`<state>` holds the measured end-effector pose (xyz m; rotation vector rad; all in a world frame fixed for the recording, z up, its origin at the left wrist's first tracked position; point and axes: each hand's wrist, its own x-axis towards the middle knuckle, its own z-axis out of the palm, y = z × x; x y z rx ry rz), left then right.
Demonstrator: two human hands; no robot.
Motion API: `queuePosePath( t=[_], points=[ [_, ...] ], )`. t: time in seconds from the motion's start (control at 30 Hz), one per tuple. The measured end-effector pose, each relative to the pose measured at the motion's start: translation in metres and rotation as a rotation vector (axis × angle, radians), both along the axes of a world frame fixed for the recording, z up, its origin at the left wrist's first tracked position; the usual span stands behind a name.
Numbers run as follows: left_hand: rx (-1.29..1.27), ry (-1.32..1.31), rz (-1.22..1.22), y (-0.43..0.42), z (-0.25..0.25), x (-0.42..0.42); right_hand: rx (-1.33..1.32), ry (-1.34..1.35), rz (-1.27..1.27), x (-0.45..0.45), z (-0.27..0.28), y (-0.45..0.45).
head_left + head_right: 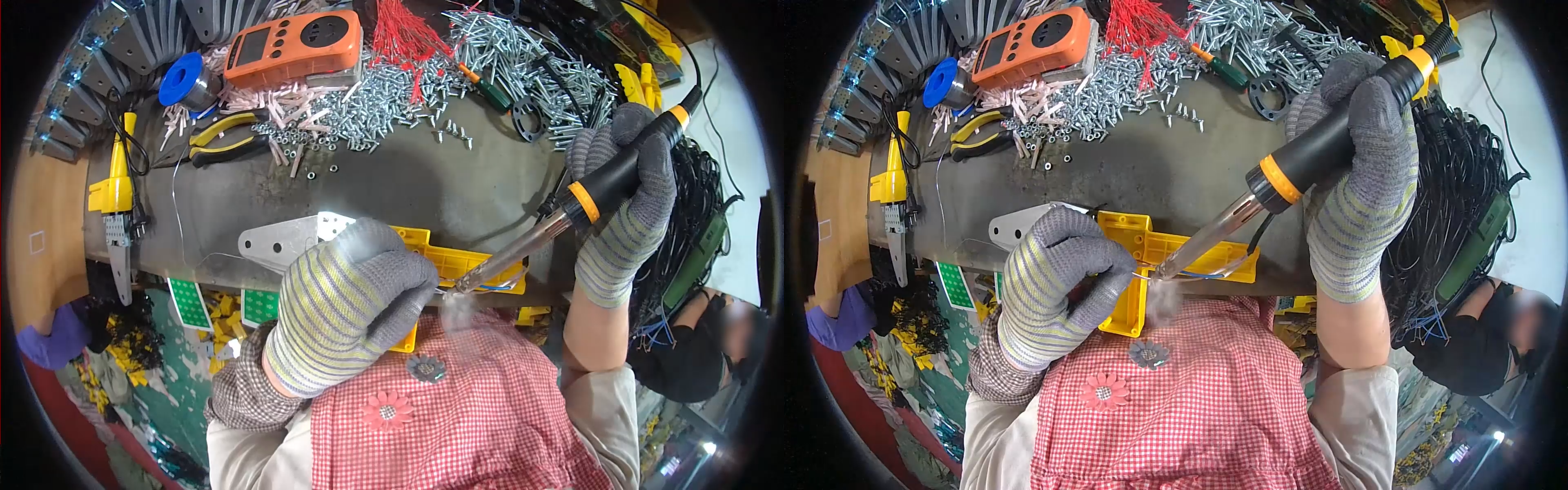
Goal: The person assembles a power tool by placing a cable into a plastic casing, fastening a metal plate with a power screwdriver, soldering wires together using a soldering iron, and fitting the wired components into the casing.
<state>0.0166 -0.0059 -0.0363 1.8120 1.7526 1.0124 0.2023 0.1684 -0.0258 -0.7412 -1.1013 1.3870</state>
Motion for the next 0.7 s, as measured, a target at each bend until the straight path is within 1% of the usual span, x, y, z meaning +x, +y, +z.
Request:
queuePosePath(
  t=[0.13, 0.23, 0.3, 0.4, 0.5, 0.6, 0.63, 0.7],
  points=[
    [-0.084, -0.025, -0.04, 0.002, 0.008, 0.0, 0.046, -0.04, -0.004, 0.0, 0.002, -0.002],
    [-0.111, -0.012, -0.048, 0.002, 0.007, 0.001, 0.016, -0.019, -0.043, 0.004, -0.001, -0.001],
    [-0.139, 0.017, -0.061, 0.003, 0.007, 0.001, 0.043, 0.011, 0.039, 0.01, -0.004, -0.002],
    [-0.129, 0.04, -0.059, 0.003, 0.008, 0.002, 0.026, 0.042, 0.049, 0.019, -0.012, 0.0],
    [-0.019, 0.098, 0.012, -0.002, 0.005, -0.001, 0.079, -0.001, 0.043, 0.019, -0.01, 0.0],
    [0.219, 0.135, 0.11, 0.01, 0.014, -0.019, 0.067, 0.027, -0.001, 0.011, 0.002, 0.0],
    [0.363, 0.177, 0.099, 0.02, 0.014, -0.029, 0.05, 0.035, 0.003, 0.011, 0.003, 0.001],
    [0.415, 0.32, 0.192, 0.04, 0.004, -0.045, 0.024, 0.036, 0.039, 0.02, 0.003, 0.007]
  ],
)
